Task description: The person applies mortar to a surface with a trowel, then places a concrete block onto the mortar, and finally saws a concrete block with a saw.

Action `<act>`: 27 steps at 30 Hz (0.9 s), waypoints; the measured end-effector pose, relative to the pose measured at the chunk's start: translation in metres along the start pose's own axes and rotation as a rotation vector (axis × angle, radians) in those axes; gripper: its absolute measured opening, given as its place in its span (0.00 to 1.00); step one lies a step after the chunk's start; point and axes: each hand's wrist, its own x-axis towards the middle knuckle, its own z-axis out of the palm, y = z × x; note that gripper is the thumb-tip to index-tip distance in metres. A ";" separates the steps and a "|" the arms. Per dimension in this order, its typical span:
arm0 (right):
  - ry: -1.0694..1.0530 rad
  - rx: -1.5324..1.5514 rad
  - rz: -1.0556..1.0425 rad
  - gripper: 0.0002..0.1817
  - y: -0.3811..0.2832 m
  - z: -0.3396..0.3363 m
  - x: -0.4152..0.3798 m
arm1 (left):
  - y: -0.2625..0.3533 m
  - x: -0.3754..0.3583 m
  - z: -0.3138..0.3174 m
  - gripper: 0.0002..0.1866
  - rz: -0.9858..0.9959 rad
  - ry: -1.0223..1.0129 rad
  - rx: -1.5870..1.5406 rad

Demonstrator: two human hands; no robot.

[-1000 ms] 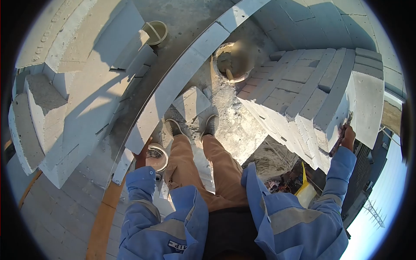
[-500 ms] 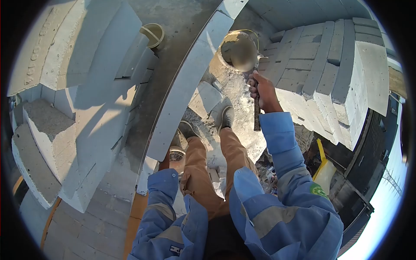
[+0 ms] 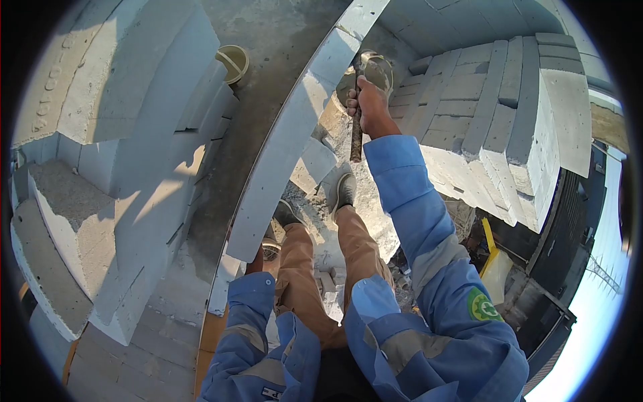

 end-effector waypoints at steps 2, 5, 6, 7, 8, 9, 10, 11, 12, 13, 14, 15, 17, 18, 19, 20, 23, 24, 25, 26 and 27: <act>-0.013 -0.075 -0.057 0.11 0.004 0.009 -0.006 | 0.001 0.002 0.004 0.27 0.017 0.020 0.010; 0.027 -0.050 -0.075 0.12 0.012 0.011 -0.001 | 0.001 0.011 0.008 0.27 0.045 0.063 0.028; 0.023 -0.050 -0.093 0.12 0.019 0.008 0.000 | 0.007 0.022 0.012 0.27 0.060 0.083 0.026; 0.028 -0.107 -0.140 0.12 0.024 0.003 -0.001 | 0.016 0.037 0.021 0.26 0.077 0.114 0.014; 0.030 -0.173 -0.202 0.12 0.019 0.002 0.000 | 0.030 0.053 0.035 0.26 0.088 0.157 -0.010; 0.007 -0.188 -0.197 0.13 0.014 0.003 -0.004 | 0.043 0.066 0.049 0.26 0.094 0.195 -0.030; -0.010 -0.198 -0.178 0.13 0.015 0.002 -0.007 | 0.051 0.073 0.058 0.26 0.102 0.218 -0.041; -0.010 -0.203 -0.195 0.13 0.014 0.001 -0.008 | 0.055 0.078 0.065 0.26 0.112 0.238 -0.047; -0.014 -0.223 -0.206 0.13 0.014 -0.001 -0.005 | 0.062 0.086 0.067 0.26 0.123 0.257 -0.050; -0.018 -0.245 -0.212 0.14 0.016 -0.003 -0.005 | 0.064 0.089 0.072 0.26 0.131 0.272 -0.050; -0.019 -0.249 -0.224 0.14 0.018 -0.005 -0.005 | 0.067 0.093 0.076 0.26 0.139 0.289 -0.051; -0.040 -0.229 -0.189 0.14 0.017 -0.006 -0.004 | 0.071 0.101 0.081 0.25 0.150 0.312 -0.056; -0.056 -0.237 -0.136 0.12 0.014 -0.010 -0.001 | 0.080 0.110 0.092 0.25 0.165 0.349 -0.063; -0.055 -0.243 -0.143 0.12 0.012 -0.014 0.000 | 0.083 0.111 0.097 0.25 0.171 0.362 -0.063; -0.064 -0.269 -0.154 0.12 0.012 -0.016 0.001 | 0.083 0.111 0.099 0.25 0.176 0.373 -0.059; -0.074 -0.294 -0.161 0.13 0.012 -0.016 0.001 | 0.087 0.113 0.098 0.25 0.182 0.382 -0.052; -0.069 -0.300 -0.191 0.16 0.012 -0.018 0.000 | 0.078 0.109 0.101 0.25 0.201 0.402 -0.021; -0.070 -0.301 -0.186 0.16 0.011 -0.017 -0.007 | 0.079 0.110 0.098 0.24 0.207 0.407 -0.010; -0.014 -0.303 -0.296 0.16 0.009 -0.013 -0.020 | 0.073 0.106 0.099 0.24 0.211 0.411 0.004; 0.040 -0.305 -0.402 0.17 0.008 -0.007 -0.034 | 0.067 0.100 0.098 0.24 0.213 0.412 0.021; 0.034 -0.307 -0.387 0.17 0.007 -0.005 -0.044 | 0.062 0.096 0.094 0.24 0.214 0.412 0.041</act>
